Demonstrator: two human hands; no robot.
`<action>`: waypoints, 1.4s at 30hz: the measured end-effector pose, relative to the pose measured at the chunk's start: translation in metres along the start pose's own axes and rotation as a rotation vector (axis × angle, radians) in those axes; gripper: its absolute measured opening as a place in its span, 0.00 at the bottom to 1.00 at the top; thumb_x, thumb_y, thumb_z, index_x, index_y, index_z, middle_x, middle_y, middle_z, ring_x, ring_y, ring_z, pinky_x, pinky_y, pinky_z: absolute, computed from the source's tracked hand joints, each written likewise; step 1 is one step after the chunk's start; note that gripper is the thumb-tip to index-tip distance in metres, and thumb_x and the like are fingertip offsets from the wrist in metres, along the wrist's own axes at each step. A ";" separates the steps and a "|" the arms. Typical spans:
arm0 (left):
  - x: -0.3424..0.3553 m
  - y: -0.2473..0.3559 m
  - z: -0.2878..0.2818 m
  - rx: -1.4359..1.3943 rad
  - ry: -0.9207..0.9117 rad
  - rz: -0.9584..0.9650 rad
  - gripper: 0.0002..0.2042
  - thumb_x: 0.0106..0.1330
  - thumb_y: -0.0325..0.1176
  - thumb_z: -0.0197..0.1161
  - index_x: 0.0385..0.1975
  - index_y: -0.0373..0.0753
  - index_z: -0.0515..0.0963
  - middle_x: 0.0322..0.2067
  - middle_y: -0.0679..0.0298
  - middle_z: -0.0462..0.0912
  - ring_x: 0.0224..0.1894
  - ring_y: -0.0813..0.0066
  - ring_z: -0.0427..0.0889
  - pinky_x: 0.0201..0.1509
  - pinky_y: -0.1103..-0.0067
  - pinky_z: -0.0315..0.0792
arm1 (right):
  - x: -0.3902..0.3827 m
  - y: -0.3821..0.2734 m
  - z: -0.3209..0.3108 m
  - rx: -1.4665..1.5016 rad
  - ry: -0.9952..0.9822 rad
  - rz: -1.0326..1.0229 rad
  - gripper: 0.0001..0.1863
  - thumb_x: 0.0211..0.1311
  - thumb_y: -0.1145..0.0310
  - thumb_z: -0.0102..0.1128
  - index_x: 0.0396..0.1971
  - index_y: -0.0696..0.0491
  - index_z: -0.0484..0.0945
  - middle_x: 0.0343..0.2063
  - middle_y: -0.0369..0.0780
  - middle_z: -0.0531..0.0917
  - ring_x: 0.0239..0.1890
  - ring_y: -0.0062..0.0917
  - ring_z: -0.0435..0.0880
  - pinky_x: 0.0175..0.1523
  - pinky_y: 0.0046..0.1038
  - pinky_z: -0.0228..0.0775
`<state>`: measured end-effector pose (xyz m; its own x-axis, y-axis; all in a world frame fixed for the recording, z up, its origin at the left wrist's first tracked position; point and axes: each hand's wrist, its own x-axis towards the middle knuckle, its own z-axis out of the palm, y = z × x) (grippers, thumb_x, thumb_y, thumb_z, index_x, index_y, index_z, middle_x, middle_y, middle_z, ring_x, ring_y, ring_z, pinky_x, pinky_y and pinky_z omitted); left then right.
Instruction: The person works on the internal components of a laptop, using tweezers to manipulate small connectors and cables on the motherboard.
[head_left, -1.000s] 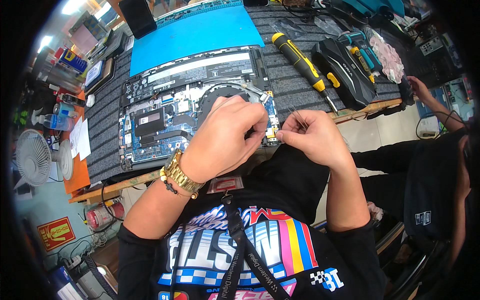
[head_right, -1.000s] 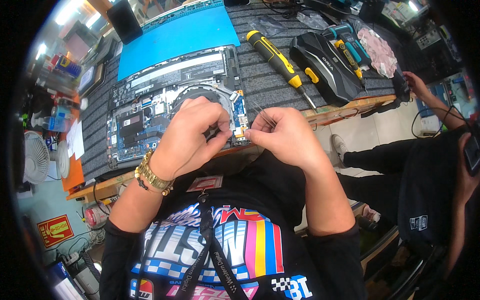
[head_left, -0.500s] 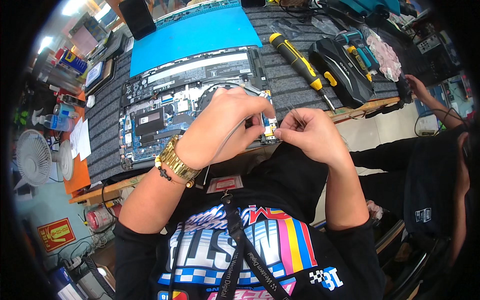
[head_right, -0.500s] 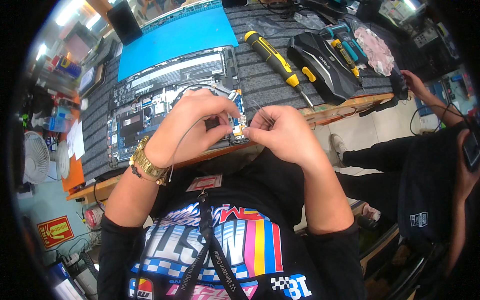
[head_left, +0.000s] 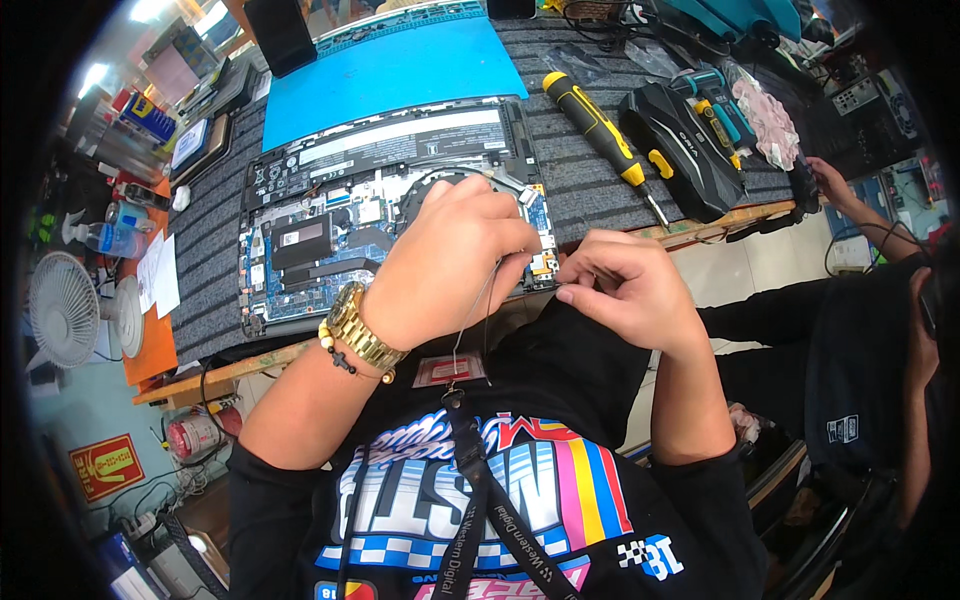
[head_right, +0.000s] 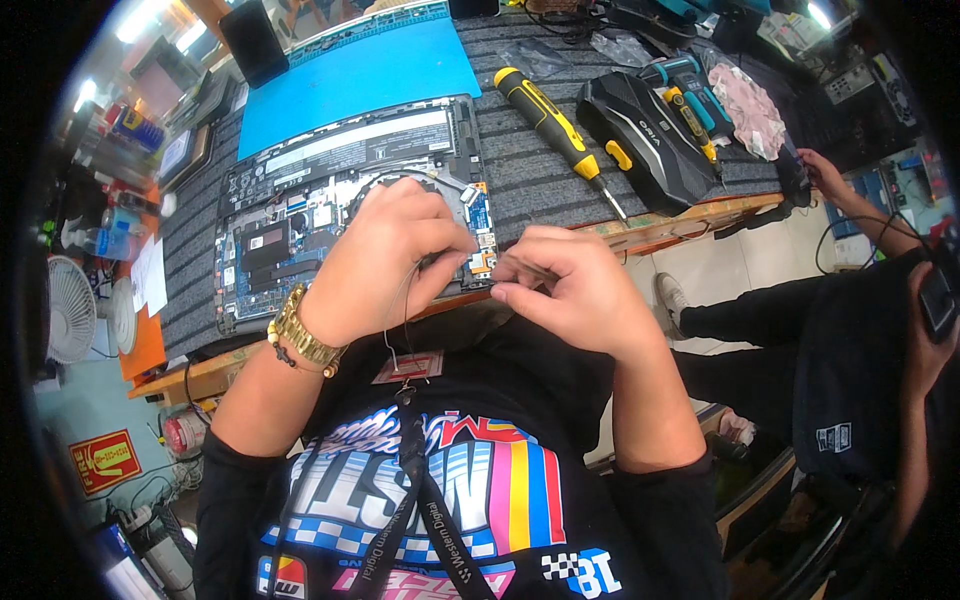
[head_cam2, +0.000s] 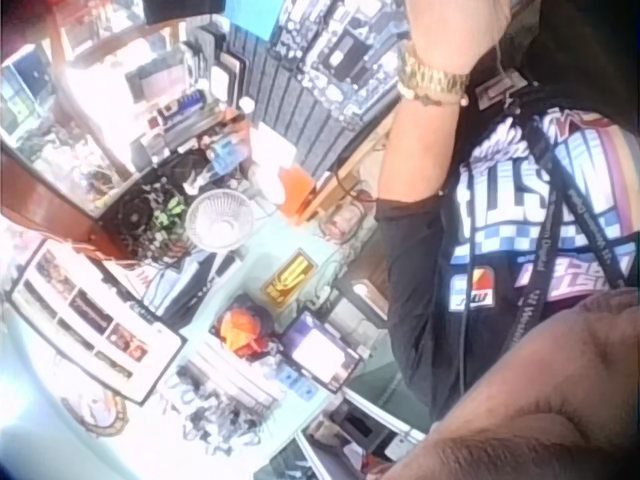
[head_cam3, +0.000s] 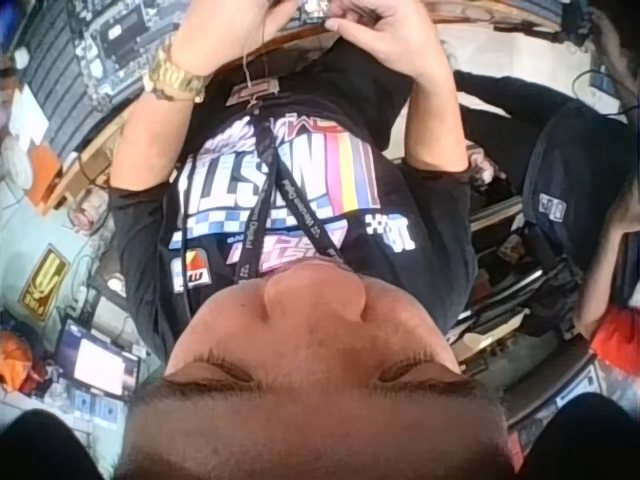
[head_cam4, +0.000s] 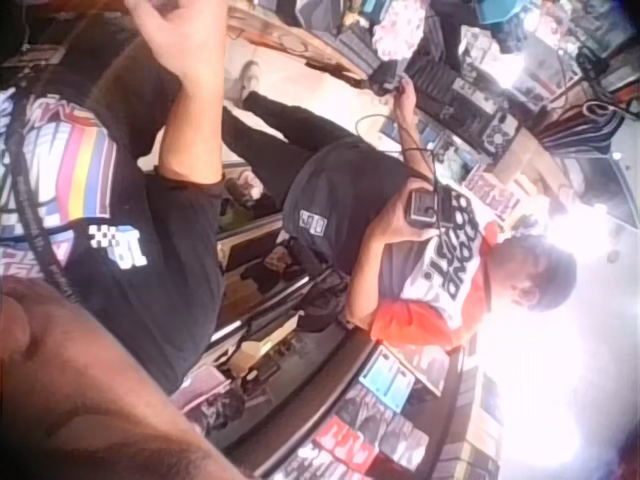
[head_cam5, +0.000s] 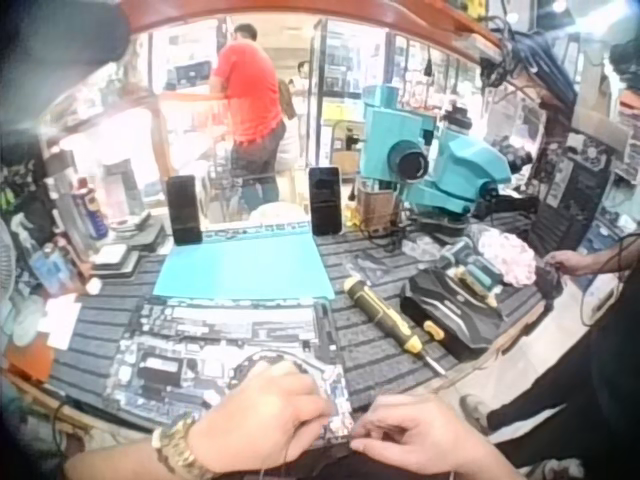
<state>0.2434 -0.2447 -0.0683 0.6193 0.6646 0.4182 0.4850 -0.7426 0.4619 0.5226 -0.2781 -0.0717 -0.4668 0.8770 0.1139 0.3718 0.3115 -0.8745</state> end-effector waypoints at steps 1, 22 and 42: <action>-0.002 0.001 0.000 0.009 0.002 0.000 0.06 0.65 0.25 0.78 0.41 0.42 0.92 0.41 0.63 0.88 0.49 0.55 0.84 0.58 0.61 0.74 | 0.001 0.000 0.002 -0.026 0.004 -0.023 0.06 0.69 0.77 0.81 0.39 0.61 0.90 0.32 0.35 0.84 0.32 0.18 0.81 0.37 0.26 0.69; -0.023 0.005 0.009 0.028 0.059 0.042 0.13 0.61 0.33 0.83 0.43 0.43 0.90 0.50 0.65 0.86 0.58 0.57 0.83 0.66 0.59 0.69 | 0.012 -0.013 0.010 -0.186 0.050 0.037 0.08 0.72 0.75 0.77 0.38 0.62 0.85 0.32 0.41 0.82 0.33 0.27 0.80 0.40 0.33 0.72; -0.023 0.004 0.008 0.042 0.034 0.058 0.16 0.60 0.35 0.84 0.46 0.43 0.89 0.53 0.64 0.87 0.58 0.57 0.84 0.66 0.58 0.68 | 0.025 -0.007 0.012 -0.071 0.005 0.383 0.13 0.76 0.69 0.80 0.43 0.59 0.81 0.31 0.33 0.84 0.34 0.14 0.78 0.38 0.28 0.73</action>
<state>0.2365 -0.2635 -0.0826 0.6258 0.6226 0.4698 0.4755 -0.7820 0.4030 0.4988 -0.2624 -0.0680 -0.2791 0.9366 -0.2120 0.5734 -0.0145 -0.8191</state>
